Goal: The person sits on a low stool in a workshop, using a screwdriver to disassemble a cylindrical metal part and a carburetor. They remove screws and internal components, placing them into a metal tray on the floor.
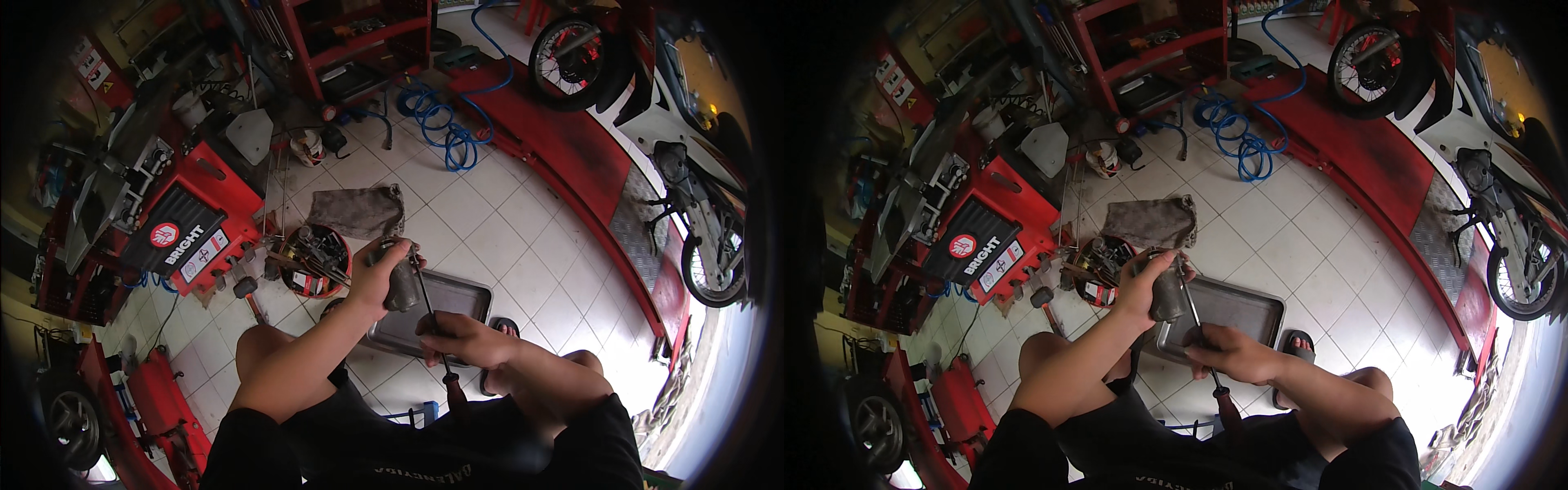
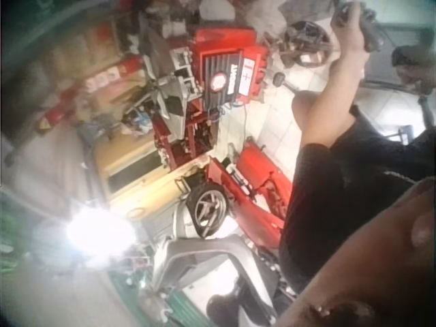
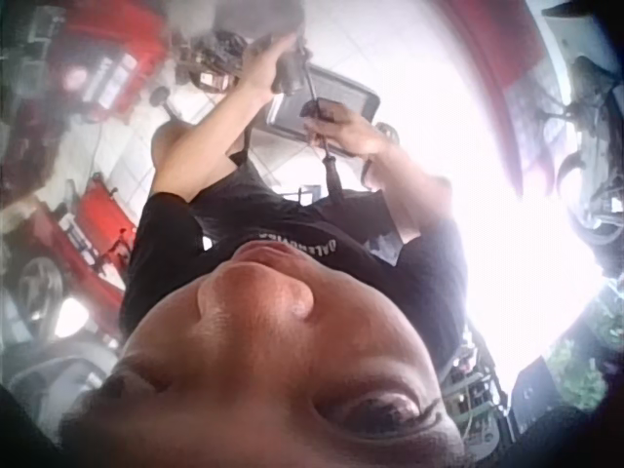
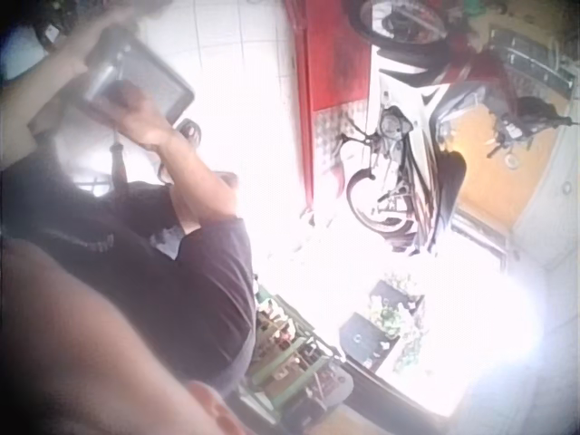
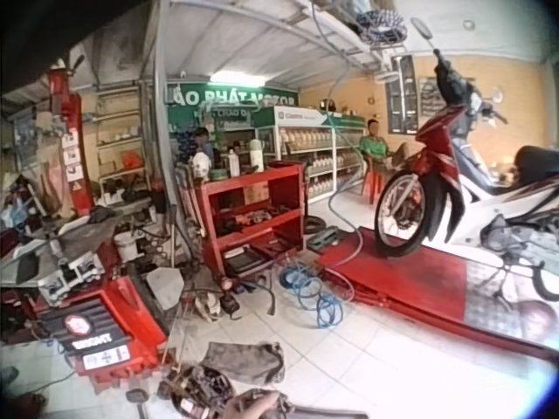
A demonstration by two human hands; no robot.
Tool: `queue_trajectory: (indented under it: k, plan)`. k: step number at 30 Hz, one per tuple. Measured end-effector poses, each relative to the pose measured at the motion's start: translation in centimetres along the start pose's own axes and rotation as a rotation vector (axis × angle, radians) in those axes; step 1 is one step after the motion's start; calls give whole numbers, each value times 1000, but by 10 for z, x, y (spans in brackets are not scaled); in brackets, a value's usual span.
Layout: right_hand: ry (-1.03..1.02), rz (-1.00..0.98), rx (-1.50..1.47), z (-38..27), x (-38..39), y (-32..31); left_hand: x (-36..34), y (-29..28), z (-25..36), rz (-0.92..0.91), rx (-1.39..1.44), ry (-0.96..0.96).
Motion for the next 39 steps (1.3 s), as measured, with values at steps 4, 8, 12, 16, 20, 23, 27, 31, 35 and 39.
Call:
queue_trajectory:
  k: [4, 8, 12, 16, 20, 23, 27, 31, 35, 39]
  plan:
    - [52, -120, -228, -11, 4, 1, 1, -8, -6, 1, -68, 26]
    - [102, 23, -98, -18, 9, -1, 2, -2, -3, -21, -41, -28]
    - [146, 100, 38, -10, 5, -6, 2, -2, -4, -23, -51, -3]
    - [66, 198, 131, -8, 5, 1, -1, -5, -7, -7, -31, -14]
    - [40, 137, -187, 1, 5, 3, -4, -2, -6, -23, -60, -1]
    - [32, 93, -258, -3, 6, 6, -2, 0, -7, -33, -94, 1]
    - [83, 85, -82, -6, 7, -5, -3, 0, -9, -36, -128, -19]
    - [122, 159, 69, -10, 9, -7, 1, 2, -9, -8, -39, -80]
    - [98, 189, 93, -12, 10, -6, -2, -4, -12, -11, 106, -142]
    - [82, 202, 108, -11, 11, -8, -5, -9, -10, -15, 146, -154]
Point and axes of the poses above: each hand's wrist, its own x-axis away from the middle knuckle, its own y-axis out of the palm, z = x × y, the point moved 2 cm from there along -x, towards the middle knuckle, and after that the axes turned 4 degrees about -z, right-handed, at the moved point
